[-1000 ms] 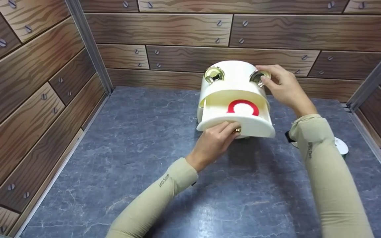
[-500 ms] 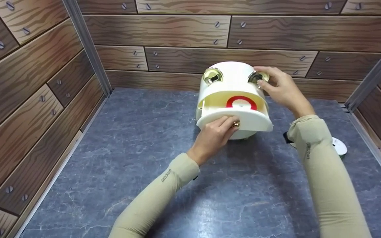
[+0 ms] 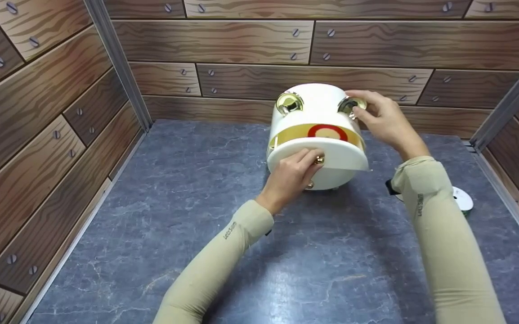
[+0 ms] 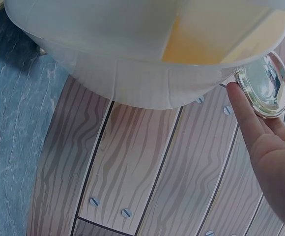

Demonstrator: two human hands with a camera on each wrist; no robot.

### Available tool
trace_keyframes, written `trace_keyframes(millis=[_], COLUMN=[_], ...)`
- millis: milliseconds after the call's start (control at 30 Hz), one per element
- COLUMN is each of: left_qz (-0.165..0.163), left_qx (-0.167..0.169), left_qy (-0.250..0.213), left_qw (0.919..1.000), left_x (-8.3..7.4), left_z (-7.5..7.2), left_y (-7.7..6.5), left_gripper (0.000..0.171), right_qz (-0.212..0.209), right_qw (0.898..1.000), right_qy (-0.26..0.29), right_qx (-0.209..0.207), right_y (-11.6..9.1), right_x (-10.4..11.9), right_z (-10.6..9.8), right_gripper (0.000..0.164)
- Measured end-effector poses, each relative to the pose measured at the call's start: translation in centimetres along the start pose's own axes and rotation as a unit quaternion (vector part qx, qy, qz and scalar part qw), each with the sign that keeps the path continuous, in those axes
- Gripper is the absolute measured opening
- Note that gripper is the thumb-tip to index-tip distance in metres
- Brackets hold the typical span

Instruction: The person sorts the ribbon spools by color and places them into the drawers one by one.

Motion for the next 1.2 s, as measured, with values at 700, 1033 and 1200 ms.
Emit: trace_keyframes(millis=[700,1033,1200], left_qz=[-0.007,-0.008,-0.01], left_qx=[-0.004,-0.016,-0.016], left_qy=[0.003,0.022,0.023], left_qw=[1.0,0.9996,0.9996], left_x=[1.2,1.7,1.9], left_z=[0.7,0.8,0.8], left_y=[1.4,1.6,1.9], left_gripper=[0.021,0.02,0.021], right_qz=[-0.008,-0.024,-0.026], right_qw=[0.999,0.998,0.998], right_qy=[-0.008,-0.028,-0.027], right_qx=[-0.038,-0.041,-0.046], right_y=[0.5,0.6,0.7], right_x=[-1.0,-0.9,-0.8], right_z=[-0.3,-0.3,-0.4], right_gripper=[0.066,0.062,0.062])
Point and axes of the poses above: each hand's wrist, its own y-axis towards the middle knuckle, its own z-axis out of the palm, x = y × z, the point moved 9 cm from there along y, towards the middle knuckle, and after that the axes turned 12 degrees about -z, right-handed, at the moved point
